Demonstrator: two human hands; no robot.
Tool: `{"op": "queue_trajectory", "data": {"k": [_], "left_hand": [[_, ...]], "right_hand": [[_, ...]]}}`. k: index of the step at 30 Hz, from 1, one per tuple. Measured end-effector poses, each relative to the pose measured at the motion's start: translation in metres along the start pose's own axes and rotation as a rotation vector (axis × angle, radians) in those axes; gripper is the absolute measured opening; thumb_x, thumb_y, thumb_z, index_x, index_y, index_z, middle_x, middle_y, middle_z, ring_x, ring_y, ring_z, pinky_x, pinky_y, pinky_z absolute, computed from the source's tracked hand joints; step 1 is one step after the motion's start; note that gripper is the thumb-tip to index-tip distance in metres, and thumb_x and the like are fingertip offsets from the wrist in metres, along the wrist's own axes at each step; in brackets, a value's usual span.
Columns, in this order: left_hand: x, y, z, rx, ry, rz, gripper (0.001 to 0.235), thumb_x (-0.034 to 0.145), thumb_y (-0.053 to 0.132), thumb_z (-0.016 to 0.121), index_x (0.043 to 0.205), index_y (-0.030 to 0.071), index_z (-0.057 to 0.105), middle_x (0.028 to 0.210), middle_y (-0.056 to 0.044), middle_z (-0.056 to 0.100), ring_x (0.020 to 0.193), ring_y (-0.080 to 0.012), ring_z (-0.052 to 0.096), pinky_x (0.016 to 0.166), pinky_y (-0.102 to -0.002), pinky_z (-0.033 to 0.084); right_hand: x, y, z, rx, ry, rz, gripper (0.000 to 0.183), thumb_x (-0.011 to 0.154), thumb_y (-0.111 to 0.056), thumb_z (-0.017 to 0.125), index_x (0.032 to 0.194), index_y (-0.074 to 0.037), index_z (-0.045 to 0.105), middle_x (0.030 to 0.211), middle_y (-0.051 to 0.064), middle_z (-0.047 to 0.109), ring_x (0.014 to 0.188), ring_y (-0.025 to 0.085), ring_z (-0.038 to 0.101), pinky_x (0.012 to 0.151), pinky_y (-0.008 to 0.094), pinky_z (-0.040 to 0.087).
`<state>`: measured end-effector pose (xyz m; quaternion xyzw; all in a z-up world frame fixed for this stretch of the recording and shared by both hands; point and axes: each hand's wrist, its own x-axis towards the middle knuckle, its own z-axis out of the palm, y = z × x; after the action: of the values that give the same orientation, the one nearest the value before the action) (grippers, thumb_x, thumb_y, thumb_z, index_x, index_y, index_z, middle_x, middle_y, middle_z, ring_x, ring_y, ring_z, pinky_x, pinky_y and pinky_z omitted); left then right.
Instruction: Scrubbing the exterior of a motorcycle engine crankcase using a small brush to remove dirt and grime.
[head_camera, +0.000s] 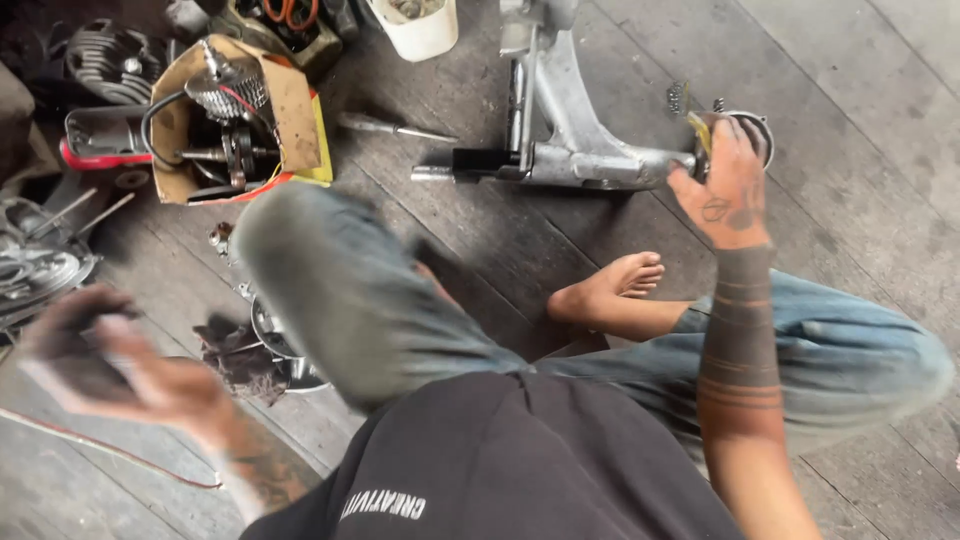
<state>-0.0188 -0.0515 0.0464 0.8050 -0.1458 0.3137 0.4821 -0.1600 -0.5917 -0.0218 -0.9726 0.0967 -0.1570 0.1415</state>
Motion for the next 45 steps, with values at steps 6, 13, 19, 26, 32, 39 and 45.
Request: {"op": "queue_trajectory", "data": {"k": [6, 13, 19, 26, 32, 39, 45], "left_hand": [[-0.012, 0.062, 0.187, -0.151, -0.953, -0.131, 0.042, 0.101, 0.016, 0.063, 0.135, -0.010, 0.059, 0.122, -0.037, 0.065, 0.118, -0.0575, 0.058, 0.103, -0.066, 0.043], [-0.105, -0.046, 0.330, 0.149, -1.230, -0.139, 0.067, 0.109, 0.062, 0.028, 0.129, 0.009, 0.065, 0.117, -0.020, 0.074, 0.121, -0.0387, 0.066, 0.109, -0.062, 0.038], [-0.094, -0.031, 0.317, 0.122, -1.261, -0.060, 0.045, 0.109, 0.045, 0.041, 0.126, 0.016, 0.071, 0.118, -0.018, 0.073, 0.123, -0.0398, 0.063, 0.107, -0.060, 0.038], [-0.120, -0.022, 0.295, 0.237, -1.416, -0.007, 0.049, 0.109, 0.039, 0.038, 0.140, 0.009, 0.062, 0.122, -0.025, 0.070, 0.121, -0.0435, 0.064, 0.106, -0.061, 0.041], [-0.143, -0.039, 0.294, 0.228, -1.449, 0.056, 0.050, 0.110, 0.038, 0.033, 0.146, 0.012, 0.056, 0.122, -0.024, 0.068, 0.118, -0.0438, 0.065, 0.102, -0.061, 0.046], [-0.116, -0.039, 0.302, 0.200, -1.611, 0.094, 0.051, 0.105, 0.036, 0.044, 0.145, 0.007, 0.057, 0.120, -0.026, 0.071, 0.114, -0.0444, 0.069, 0.095, -0.061, 0.052], [0.014, 0.003, 0.269, 0.249, -1.398, 0.076, 0.051, 0.102, 0.039, 0.052, 0.140, 0.006, 0.063, 0.117, -0.025, 0.072, 0.112, -0.0440, 0.069, 0.093, -0.062, 0.054]], "right_hand": [[0.028, -0.037, 0.037, 0.055, -0.014, 0.274, 0.041, 0.095, -0.036, 0.080, 0.098, -0.001, 0.060, 0.082, 0.026, 0.066, 0.085, 0.048, 0.069, 0.085, 0.054, 0.051], [0.020, -0.037, 0.075, -0.011, -0.146, 0.361, 0.051, 0.096, -0.052, 0.074, 0.092, -0.007, 0.052, 0.073, 0.023, 0.066, 0.079, 0.047, 0.071, 0.078, 0.055, 0.054], [0.001, -0.029, 0.089, 0.050, 0.177, 0.098, 0.049, 0.095, -0.039, 0.081, 0.088, 0.002, 0.056, 0.070, 0.022, 0.060, 0.074, 0.042, 0.069, 0.093, 0.048, 0.053], [-0.027, -0.032, 0.085, 0.101, 0.176, 0.110, 0.043, 0.090, -0.036, 0.085, 0.088, -0.003, 0.058, 0.073, 0.018, 0.062, 0.075, 0.038, 0.069, 0.095, 0.046, 0.051], [-0.036, -0.054, 0.059, 0.214, 0.079, 0.181, 0.038, 0.091, -0.026, 0.083, 0.091, 0.001, 0.056, 0.077, 0.023, 0.061, 0.081, 0.046, 0.067, 0.097, 0.048, 0.049], [-0.021, -0.076, 0.034, 0.385, 0.031, 0.210, 0.023, 0.101, -0.013, 0.059, 0.096, 0.009, 0.052, 0.084, 0.037, 0.057, 0.086, 0.061, 0.056, 0.085, 0.061, 0.044], [-0.012, 0.028, 0.008, 0.736, 0.082, 0.187, 0.026, 0.102, -0.018, 0.033, 0.100, -0.007, 0.057, 0.076, 0.006, 0.052, 0.066, 0.015, 0.049, 0.065, 0.030, 0.041]]}}
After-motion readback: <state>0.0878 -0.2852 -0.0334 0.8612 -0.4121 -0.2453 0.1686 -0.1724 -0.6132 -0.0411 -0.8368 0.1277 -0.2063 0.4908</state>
